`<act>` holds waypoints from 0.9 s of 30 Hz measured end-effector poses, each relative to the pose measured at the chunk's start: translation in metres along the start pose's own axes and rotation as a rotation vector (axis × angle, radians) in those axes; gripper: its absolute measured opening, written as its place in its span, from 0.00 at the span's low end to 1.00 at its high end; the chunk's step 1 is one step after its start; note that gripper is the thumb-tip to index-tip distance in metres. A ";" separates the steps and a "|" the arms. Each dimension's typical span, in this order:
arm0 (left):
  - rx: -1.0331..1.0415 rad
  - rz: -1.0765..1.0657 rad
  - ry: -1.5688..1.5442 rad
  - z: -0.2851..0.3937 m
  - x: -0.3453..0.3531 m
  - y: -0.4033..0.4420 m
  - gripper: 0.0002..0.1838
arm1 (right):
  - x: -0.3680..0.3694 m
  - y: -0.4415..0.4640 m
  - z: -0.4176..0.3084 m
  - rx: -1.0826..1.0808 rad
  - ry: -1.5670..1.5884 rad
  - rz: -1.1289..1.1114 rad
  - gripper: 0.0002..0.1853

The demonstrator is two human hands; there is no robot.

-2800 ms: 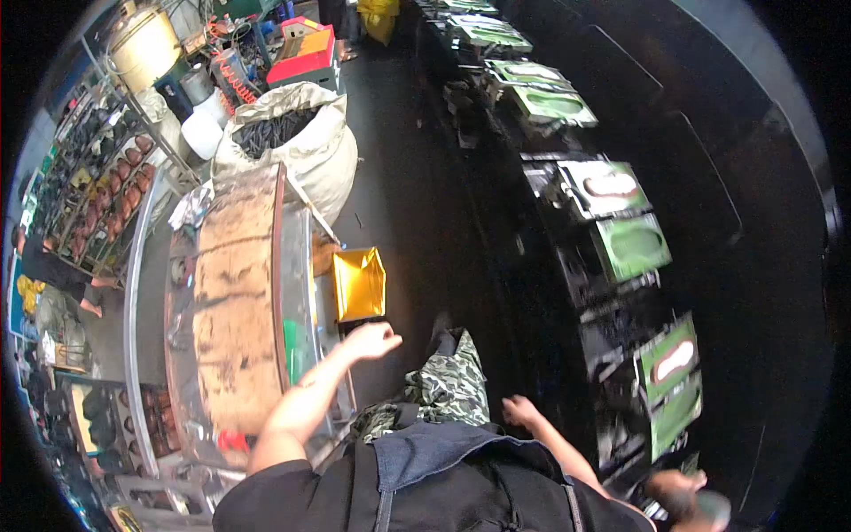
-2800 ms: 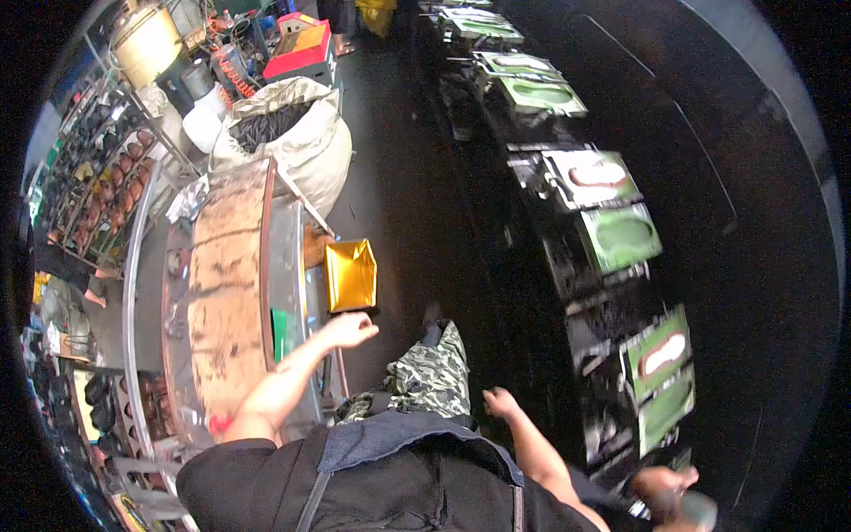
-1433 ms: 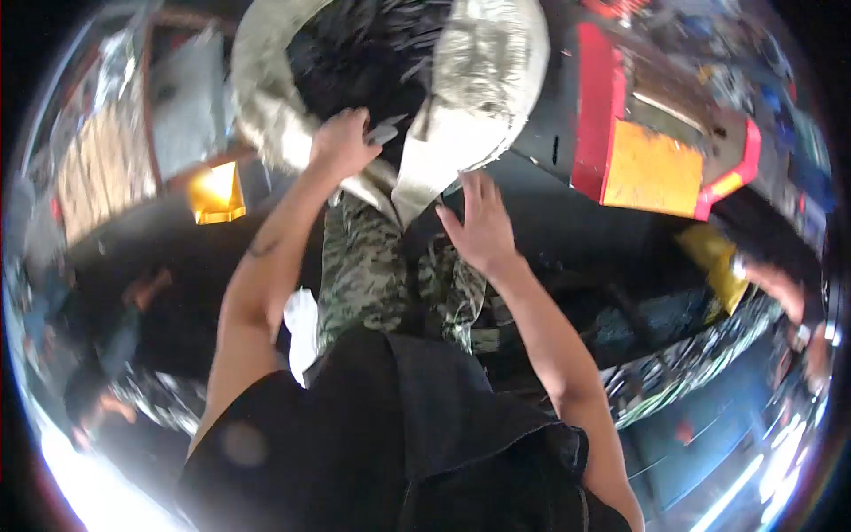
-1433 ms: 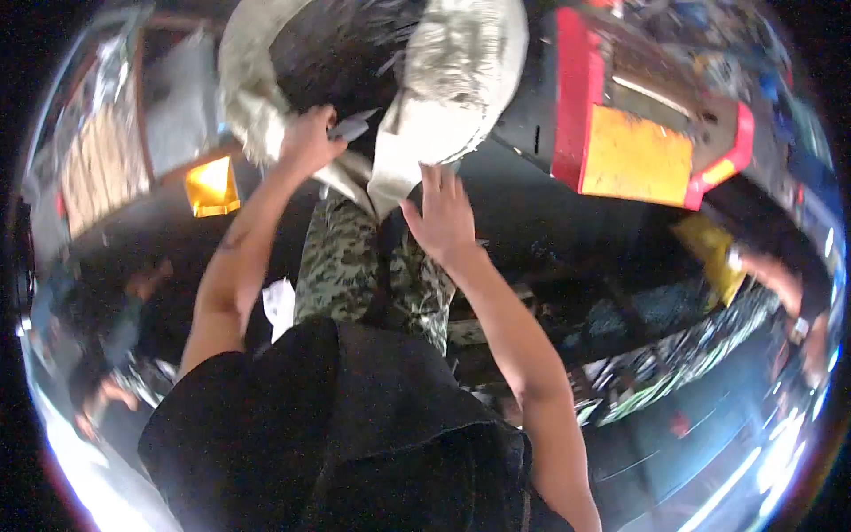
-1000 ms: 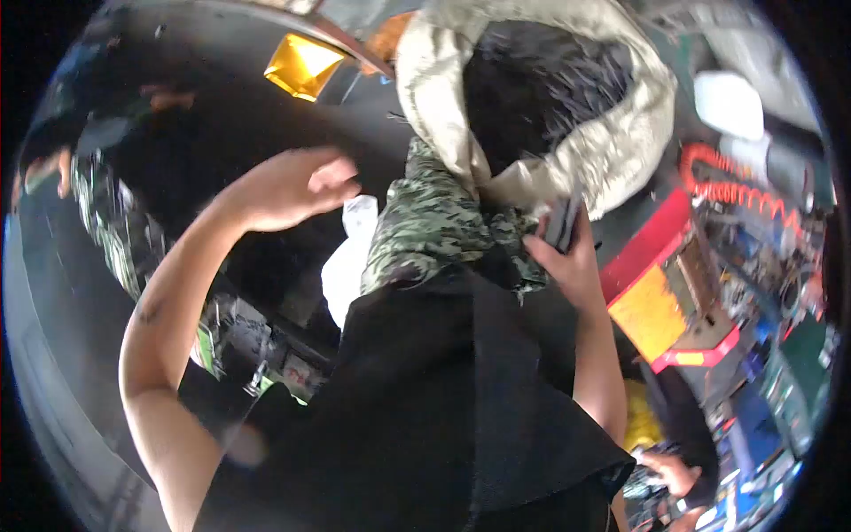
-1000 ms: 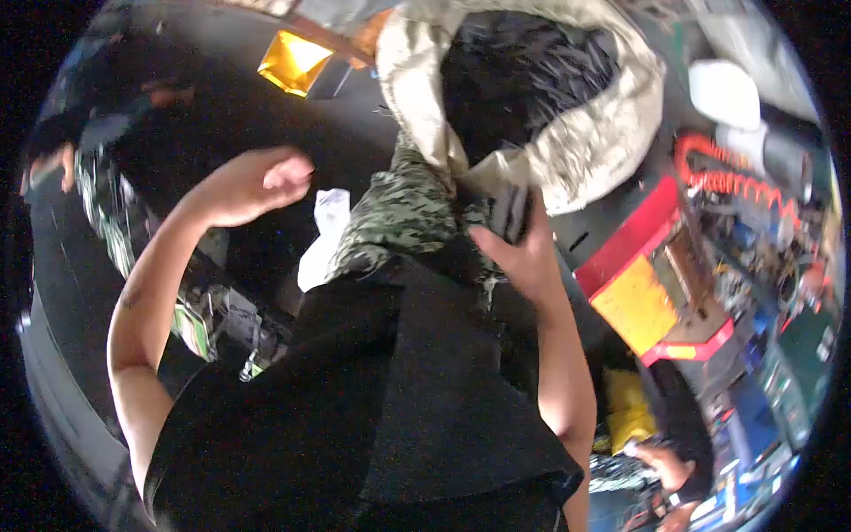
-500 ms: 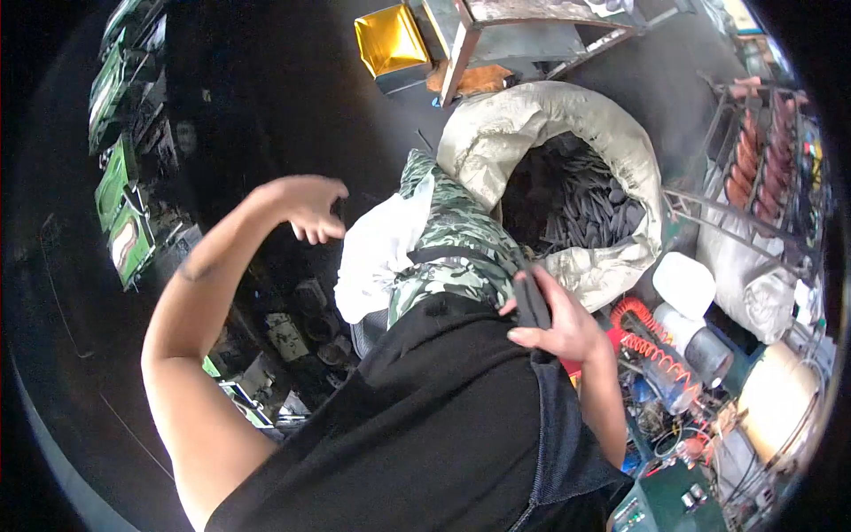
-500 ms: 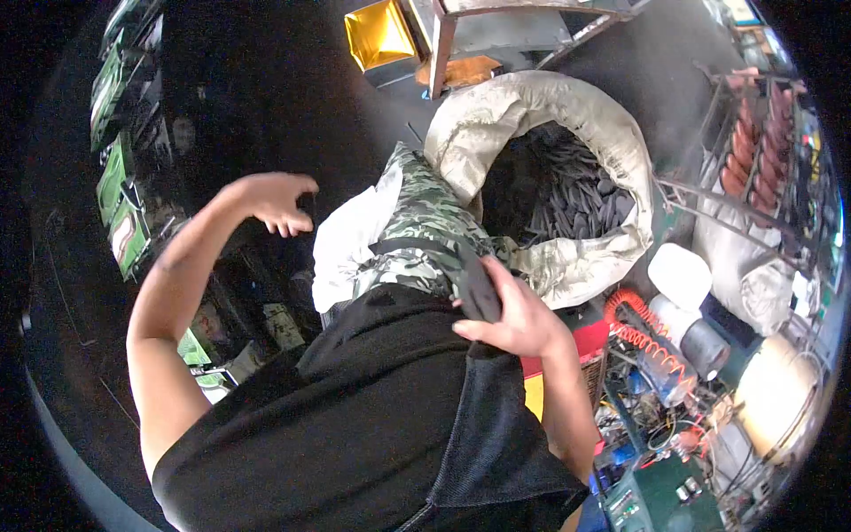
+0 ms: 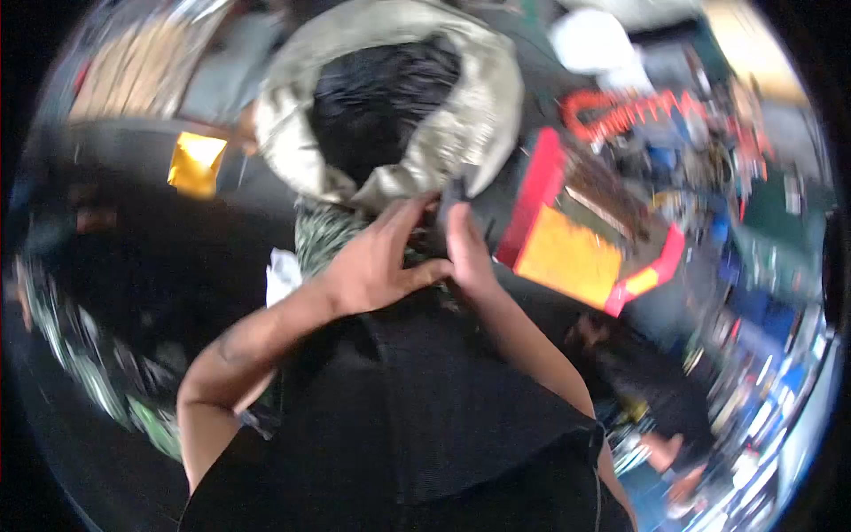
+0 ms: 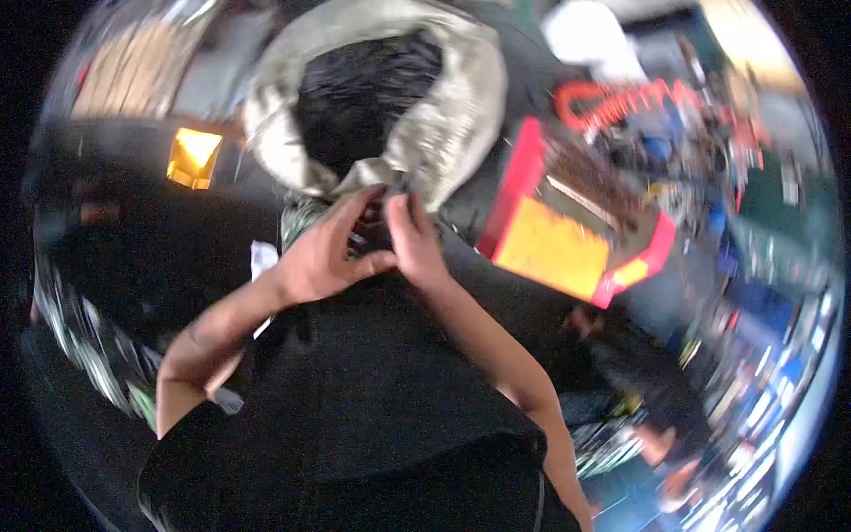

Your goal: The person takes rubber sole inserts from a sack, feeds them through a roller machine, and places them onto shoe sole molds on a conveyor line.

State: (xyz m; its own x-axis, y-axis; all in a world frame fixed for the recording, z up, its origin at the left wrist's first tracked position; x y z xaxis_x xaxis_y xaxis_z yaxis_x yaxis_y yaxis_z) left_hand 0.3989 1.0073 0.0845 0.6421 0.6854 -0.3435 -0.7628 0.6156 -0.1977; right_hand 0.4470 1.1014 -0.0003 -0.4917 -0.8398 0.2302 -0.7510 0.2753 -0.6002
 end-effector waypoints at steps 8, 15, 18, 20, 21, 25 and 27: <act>-0.018 -0.044 0.096 0.002 0.066 0.007 0.23 | -0.070 -0.041 0.001 -0.080 0.588 0.091 0.26; 0.233 -0.260 0.068 -0.003 0.048 -0.045 0.15 | -0.105 -0.106 0.045 -0.103 0.214 0.156 0.22; -0.187 -0.408 -0.243 -0.066 0.067 -0.105 0.16 | -0.141 -0.160 0.115 -0.036 -0.275 0.473 0.19; -0.446 -0.384 -0.356 -0.072 0.073 -0.125 0.16 | -0.163 -0.189 0.126 -0.039 -0.307 0.652 0.19; -0.466 -0.439 -0.309 -0.059 0.072 -0.125 0.16 | -0.184 -0.198 0.126 -0.064 -0.326 0.816 0.19; -0.336 -0.612 0.033 -0.041 0.077 -0.125 0.26 | -0.193 -0.183 0.130 -0.159 -0.509 0.763 0.20; -0.383 -0.639 0.227 -0.021 0.098 -0.118 0.28 | -0.212 -0.187 0.126 -0.016 -0.534 0.602 0.21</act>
State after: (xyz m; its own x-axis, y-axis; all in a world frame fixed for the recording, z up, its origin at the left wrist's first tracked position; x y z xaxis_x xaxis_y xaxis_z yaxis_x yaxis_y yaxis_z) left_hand 0.5503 0.9937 0.0545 0.9663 0.1206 -0.2276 -0.2494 0.6589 -0.7097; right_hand 0.7474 1.1684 -0.0332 -0.5405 -0.6543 -0.5289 -0.4324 0.7553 -0.4925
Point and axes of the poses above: each hand's wrist, its own y-axis towards the middle knuckle, its own x-axis out of the palm, z = x × y, the point moved 9 cm from there along y, towards the middle knuckle, and after that the axes turned 10 degrees about z, right-handed, at the moved point
